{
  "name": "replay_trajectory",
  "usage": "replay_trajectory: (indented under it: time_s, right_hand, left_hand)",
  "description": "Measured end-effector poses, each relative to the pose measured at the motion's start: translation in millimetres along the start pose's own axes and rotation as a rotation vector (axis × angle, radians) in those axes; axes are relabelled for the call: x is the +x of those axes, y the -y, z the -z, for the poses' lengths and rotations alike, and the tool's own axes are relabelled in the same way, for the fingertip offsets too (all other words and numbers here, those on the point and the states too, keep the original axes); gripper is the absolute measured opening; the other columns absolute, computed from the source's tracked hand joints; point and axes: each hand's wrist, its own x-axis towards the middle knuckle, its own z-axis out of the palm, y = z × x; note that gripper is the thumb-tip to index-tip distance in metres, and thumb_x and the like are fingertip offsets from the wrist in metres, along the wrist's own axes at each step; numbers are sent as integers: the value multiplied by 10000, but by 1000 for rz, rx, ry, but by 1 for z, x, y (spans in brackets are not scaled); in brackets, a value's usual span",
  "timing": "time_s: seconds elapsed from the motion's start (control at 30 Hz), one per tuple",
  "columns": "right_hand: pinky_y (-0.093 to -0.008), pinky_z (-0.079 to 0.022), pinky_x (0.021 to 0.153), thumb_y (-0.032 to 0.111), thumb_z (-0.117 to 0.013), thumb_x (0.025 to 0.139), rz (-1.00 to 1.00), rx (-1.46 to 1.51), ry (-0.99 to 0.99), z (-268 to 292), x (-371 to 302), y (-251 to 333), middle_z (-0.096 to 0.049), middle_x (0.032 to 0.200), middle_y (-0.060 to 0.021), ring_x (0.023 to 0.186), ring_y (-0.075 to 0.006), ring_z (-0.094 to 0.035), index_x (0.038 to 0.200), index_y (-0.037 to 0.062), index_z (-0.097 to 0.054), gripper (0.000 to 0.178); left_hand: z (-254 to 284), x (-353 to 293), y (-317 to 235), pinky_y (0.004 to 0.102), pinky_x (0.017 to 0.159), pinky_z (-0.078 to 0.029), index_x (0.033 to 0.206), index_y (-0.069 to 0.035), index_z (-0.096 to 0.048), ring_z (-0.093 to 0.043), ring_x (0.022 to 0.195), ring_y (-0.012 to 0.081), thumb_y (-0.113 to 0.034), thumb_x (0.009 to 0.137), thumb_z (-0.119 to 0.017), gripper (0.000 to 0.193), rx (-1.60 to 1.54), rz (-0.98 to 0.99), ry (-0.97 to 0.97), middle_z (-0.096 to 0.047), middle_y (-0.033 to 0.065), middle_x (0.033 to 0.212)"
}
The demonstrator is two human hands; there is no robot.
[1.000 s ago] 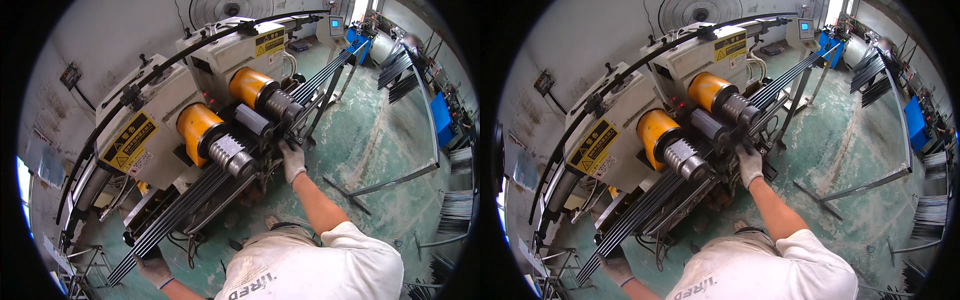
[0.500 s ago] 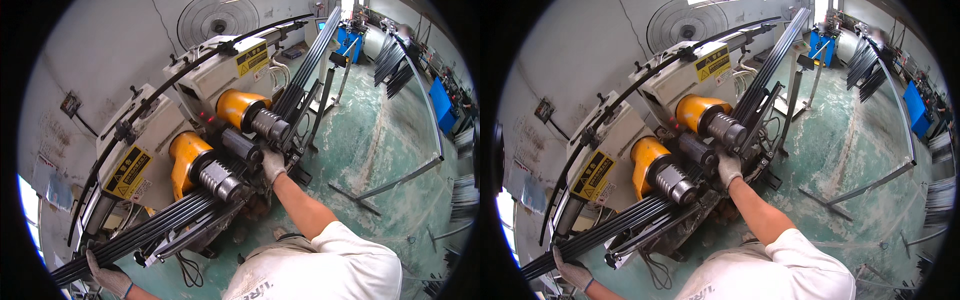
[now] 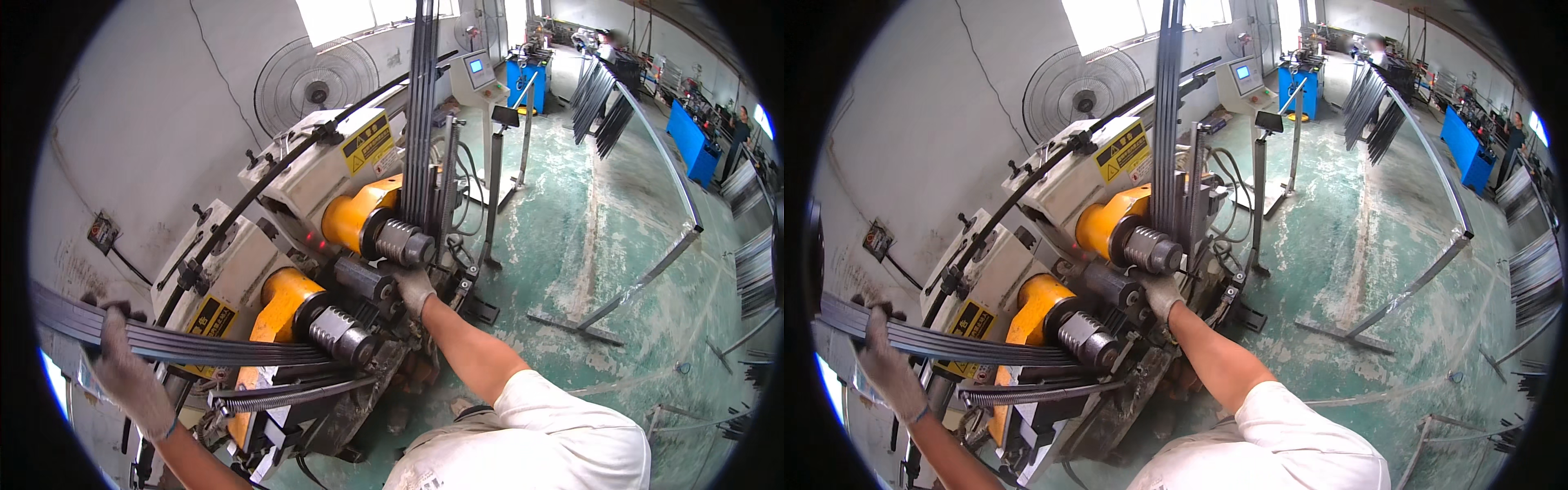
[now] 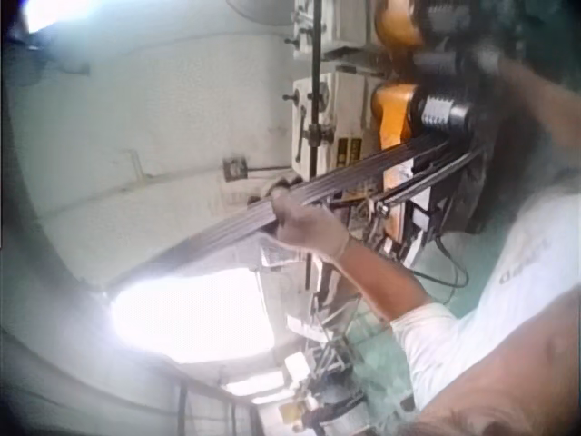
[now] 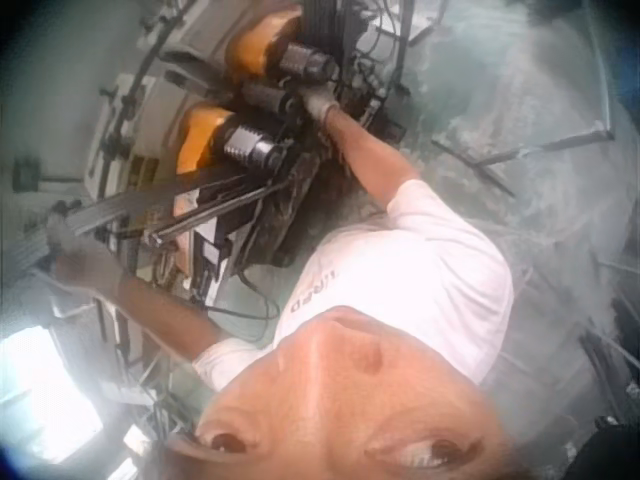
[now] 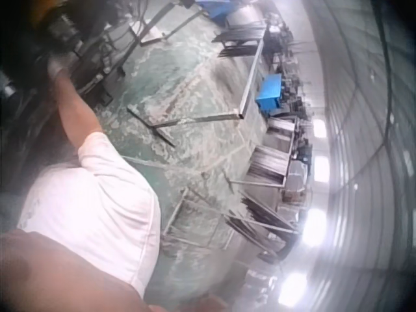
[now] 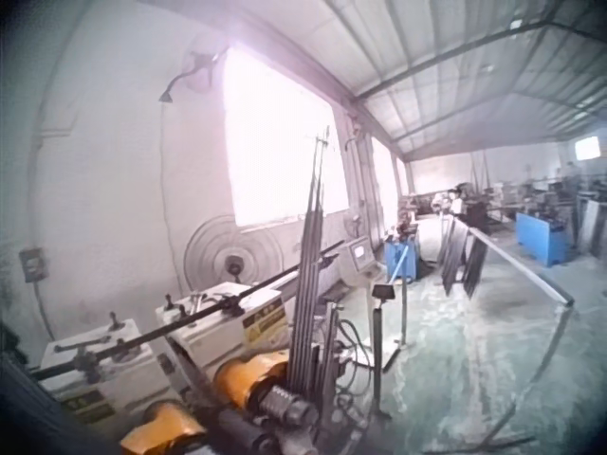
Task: The person repeatedly picks up bundles of long metal rods, feeds them into a bending machine, and removes the bent pieces to place them on a nearby rack. The process is repeated continuously throughout the clip.
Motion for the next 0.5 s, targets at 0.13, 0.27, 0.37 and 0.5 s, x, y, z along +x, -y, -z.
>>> replay_trajectory:
  time_s: [0.13, 0.27, 0.37, 0.5]
  right_hand:
    - [-375, -597, 811, 203, -805, 980, 85, 6, -5, 6, 8, -9, -802, 1112, -76, 937, -199, -757, 1313, 31, -766, 377]
    - [-370, -592, 819, 211, -799, 985, 21, -22, 29, 2, 4, -7, -799, 1145, -85, 948, -198, -757, 1312, 39, -771, 371]
    - [-386, -593, 873, 236, -800, 974, 25, -254, -9, 7, 0, 1, -794, 1193, -104, 1033, -210, -759, 1312, 24, -774, 400]
    - [-388, -587, 922, 250, -804, 966, 84, -162, 17, 7, -1, 1, -791, 1212, -112, 1070, -220, -750, 1350, 19, -764, 449]
  left_hand:
    - [-63, -4, -33, 413, 881, -630, 1369, 6, -655, -763, 945, 263, -356, 1129, -664, 434, 89, -180, 105, -766, 137, 1041]
    - [-115, -14, -53, 415, 783, -567, 1345, -7, -630, -717, 844, 248, -199, 1074, -609, 333, 57, -271, 226, -736, 118, 980]
    - [-123, -21, -70, 384, 750, -549, 1336, -29, -637, -650, 762, 207, -134, 1022, -657, 332, 35, -228, 232, -663, 78, 890]
    - [-120, -21, -70, 362, 753, -546, 1321, -27, -639, -629, 768, 175, -99, 994, -685, 338, 1, -202, 260, -634, 62, 882]
